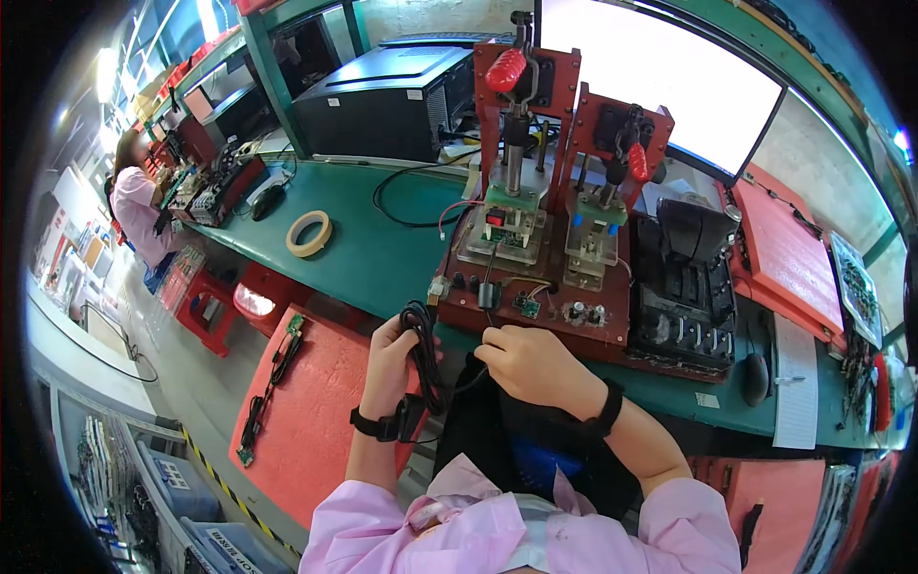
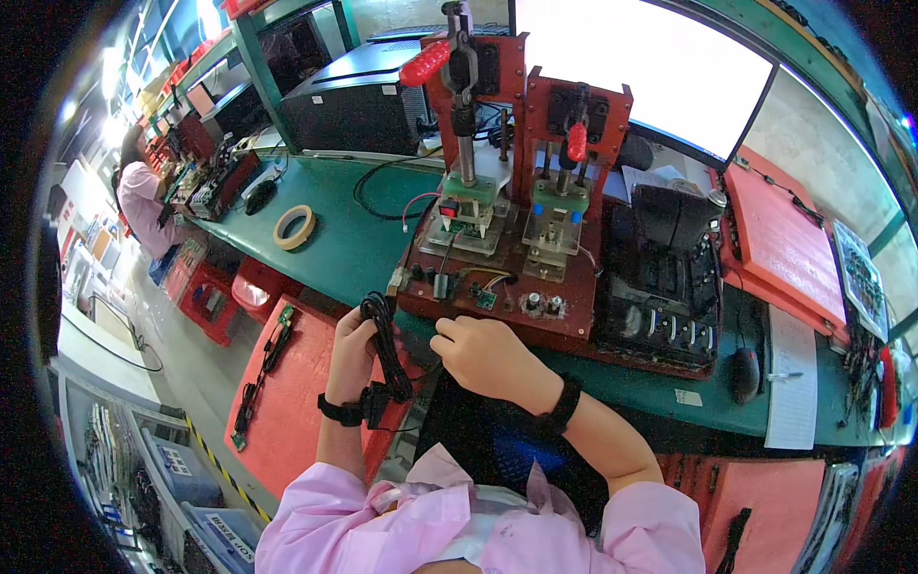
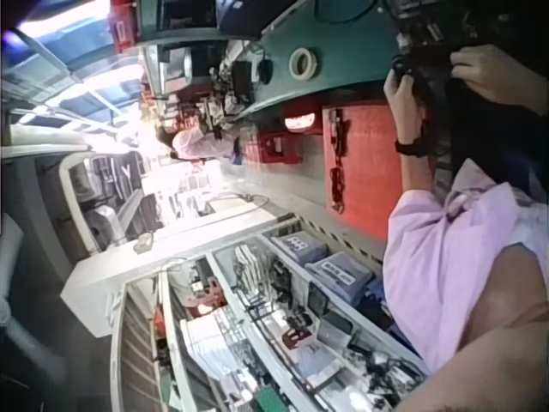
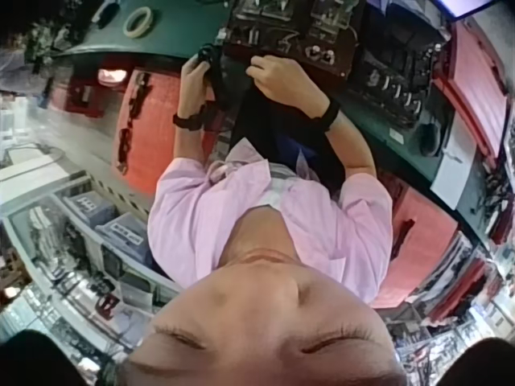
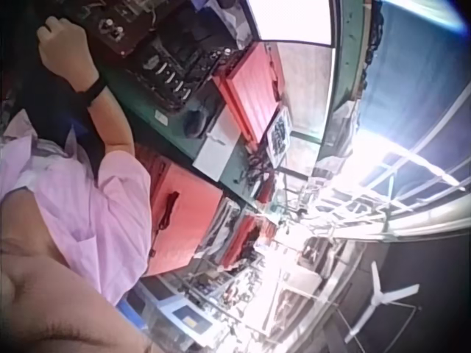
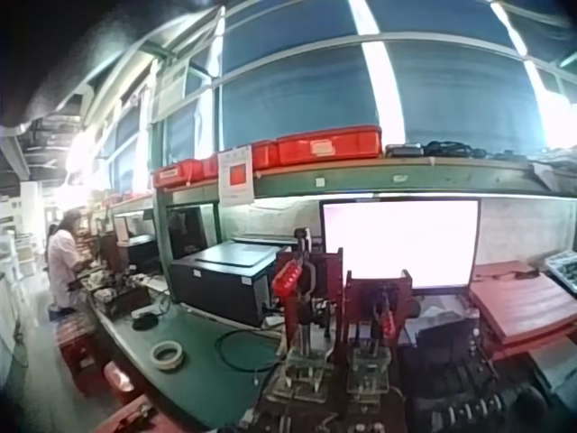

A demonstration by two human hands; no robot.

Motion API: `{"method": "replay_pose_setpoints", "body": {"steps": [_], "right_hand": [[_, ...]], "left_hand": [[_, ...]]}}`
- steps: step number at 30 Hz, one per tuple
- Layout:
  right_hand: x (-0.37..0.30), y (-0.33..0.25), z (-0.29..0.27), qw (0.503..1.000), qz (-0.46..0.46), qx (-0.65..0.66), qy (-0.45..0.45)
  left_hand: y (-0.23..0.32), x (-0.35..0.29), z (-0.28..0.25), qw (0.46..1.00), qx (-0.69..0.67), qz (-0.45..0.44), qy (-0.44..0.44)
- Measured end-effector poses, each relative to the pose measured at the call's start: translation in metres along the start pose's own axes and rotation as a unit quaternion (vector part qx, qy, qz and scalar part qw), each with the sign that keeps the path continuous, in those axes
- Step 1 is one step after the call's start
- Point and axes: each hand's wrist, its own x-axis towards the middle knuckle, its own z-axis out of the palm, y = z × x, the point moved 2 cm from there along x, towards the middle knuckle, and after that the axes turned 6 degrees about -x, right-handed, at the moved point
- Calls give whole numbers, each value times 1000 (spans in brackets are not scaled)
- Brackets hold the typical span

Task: Placing electronic components into a testing fixture and monitoring test results on a screen.

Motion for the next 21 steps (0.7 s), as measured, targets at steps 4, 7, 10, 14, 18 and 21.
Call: {"method": "replay_pose_setpoints", "body": {"steps": [4, 7, 10, 14, 18, 21], "right_hand": [[-3, -3, -1, 999, -1, 23, 30], [-3, -5, -10, 995, 15, 90, 49], [-2, -8, -18, 992, 34, 105, 59], [-1, -6, -11, 993, 44, 105, 32], [0, -3, -13, 990, 75, 121, 1], [-2, 1, -20, 992, 64, 104, 29]], "left_hand": [[3, 6, -4, 998, -36, -48, -28], [10, 7, -2, 996, -54, -61, -35], [12, 10, -1, 995, -78, -63, -26], [10, 14, -4, 994, -85, -64, -39], [25, 11, 3, 997, 21, -50, -53], [41, 16, -2, 982, 152, 34, -107]]}}
